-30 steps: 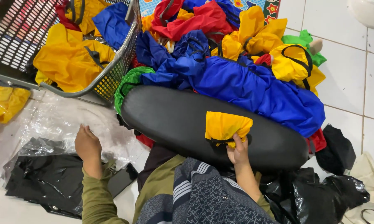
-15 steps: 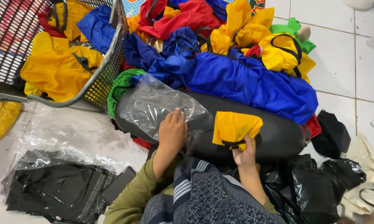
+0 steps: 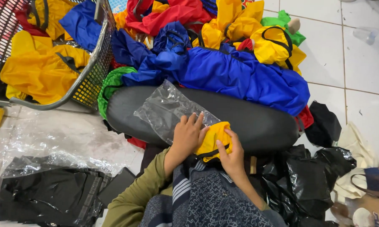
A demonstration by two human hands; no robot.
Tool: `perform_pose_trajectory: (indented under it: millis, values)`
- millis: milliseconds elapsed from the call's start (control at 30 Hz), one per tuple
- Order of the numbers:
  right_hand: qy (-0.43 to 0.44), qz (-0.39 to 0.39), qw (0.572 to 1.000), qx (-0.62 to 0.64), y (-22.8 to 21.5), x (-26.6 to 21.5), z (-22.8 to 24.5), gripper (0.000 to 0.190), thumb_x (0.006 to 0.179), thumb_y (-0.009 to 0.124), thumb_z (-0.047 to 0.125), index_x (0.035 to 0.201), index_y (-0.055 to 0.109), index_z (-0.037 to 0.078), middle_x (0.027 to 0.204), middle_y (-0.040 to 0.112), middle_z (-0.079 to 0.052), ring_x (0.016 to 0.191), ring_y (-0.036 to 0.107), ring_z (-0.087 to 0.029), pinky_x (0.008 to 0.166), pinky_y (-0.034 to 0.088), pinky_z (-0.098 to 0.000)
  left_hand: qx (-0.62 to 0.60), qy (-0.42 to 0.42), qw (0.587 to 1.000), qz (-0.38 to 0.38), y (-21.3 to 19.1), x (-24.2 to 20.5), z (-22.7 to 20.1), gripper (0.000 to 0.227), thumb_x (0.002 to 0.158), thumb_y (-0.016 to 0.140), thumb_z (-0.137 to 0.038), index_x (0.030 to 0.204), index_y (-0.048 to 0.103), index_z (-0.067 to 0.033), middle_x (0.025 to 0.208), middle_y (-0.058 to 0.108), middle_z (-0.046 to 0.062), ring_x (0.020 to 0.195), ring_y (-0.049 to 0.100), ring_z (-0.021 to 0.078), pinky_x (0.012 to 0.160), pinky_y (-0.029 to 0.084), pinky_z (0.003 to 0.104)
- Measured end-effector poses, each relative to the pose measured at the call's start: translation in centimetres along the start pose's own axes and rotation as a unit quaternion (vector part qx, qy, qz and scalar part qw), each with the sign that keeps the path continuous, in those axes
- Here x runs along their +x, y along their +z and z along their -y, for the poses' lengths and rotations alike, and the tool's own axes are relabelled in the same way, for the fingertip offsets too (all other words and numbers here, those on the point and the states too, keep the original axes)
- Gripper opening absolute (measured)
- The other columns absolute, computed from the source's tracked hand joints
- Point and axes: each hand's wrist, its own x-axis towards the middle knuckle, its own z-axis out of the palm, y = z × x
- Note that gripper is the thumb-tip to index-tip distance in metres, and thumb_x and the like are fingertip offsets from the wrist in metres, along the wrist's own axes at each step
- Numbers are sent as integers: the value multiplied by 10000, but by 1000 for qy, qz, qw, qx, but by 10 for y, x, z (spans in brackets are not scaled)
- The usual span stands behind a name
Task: The person folds yellow garments, rubs them with a small block, and places them into plastic bags.
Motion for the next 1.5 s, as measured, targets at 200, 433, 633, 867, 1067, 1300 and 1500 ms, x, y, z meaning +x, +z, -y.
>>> perform_pose_trajectory:
  millis: [200, 433, 633, 867, 1067, 1300, 1500]
  values:
    - [72, 66, 995, -30, 13, -2, -27, 480, 946, 719, 345, 1337, 631, 81, 1185, 713, -240, 1146, 678, -394, 905, 578, -473, -111, 76, 991, 14, 12, -11, 15, 521, 1077, 430, -377, 1511, 514, -102, 1496, 542, 199, 1448, 376, 476, 1139, 284, 625]
    - [-61, 84, 992, -73, 26, 12, -49, 286, 976, 676, 232, 1165, 758, 34, 1124, 749, -204, 1052, 714, -393, 810, 610, -408, -132, 174, 976, 16, 33, -17, 26, 583, 1080, 385, -434, 1613, 359, -200, 1579, 464, 117, 1496, 337, 404, 1161, 249, 642]
    - [-211, -75, 963, -152, 13, -4, -8, 349, 929, 746, 251, 1230, 665, 92, 1340, 552, -156, 1002, 714, -347, 801, 621, -424, -83, 178, 979, -53, 23, -17, 21, 552, 1088, 404, -345, 1592, 387, -121, 1592, 426, 179, 1491, 333, 435, 1147, 253, 650]
    - [-395, 98, 908, -104, -3, -19, -24, 370, 827, 823, 189, 1179, 755, 95, 1309, 646, -184, 1297, 561, -480, 1047, 504, -499, -82, 217, 972, -27, 33, -13, 26, 603, 1072, 369, -442, 1589, 396, -132, 1632, 393, 138, 1548, 231, 417, 1186, 127, 652]
    - [-475, 17, 861, -179, 29, 4, -38, 164, 960, 653, 136, 1062, 755, 58, 1234, 687, -228, 1210, 639, -442, 1001, 557, -459, -91, 262, 961, -5, 29, -12, 20, 577, 1077, 328, -516, 1488, 532, -166, 1532, 534, 91, 1537, 289, 366, 1211, 90, 642]
    - [-482, -50, 861, -151, 17, -4, -27, 233, 981, 626, 214, 1074, 771, 56, 1216, 716, -191, 1081, 713, -371, 919, 601, -415, -60, 230, 968, -79, -1, -47, 20, 817, 988, 397, -659, 1583, 383, -100, 1614, 393, 194, 1531, 284, 417, 1211, 135, 643]
    - [-481, 61, 866, -125, 32, 7, -27, 245, 1002, 598, 196, 1136, 694, 15, 1207, 694, -178, 1160, 677, -353, 1036, 548, -438, -51, 214, 974, -60, 12, -51, 17, 897, 960, 308, -735, 1601, 356, -110, 1615, 388, 190, 1532, 278, 407, 1219, 108, 640]
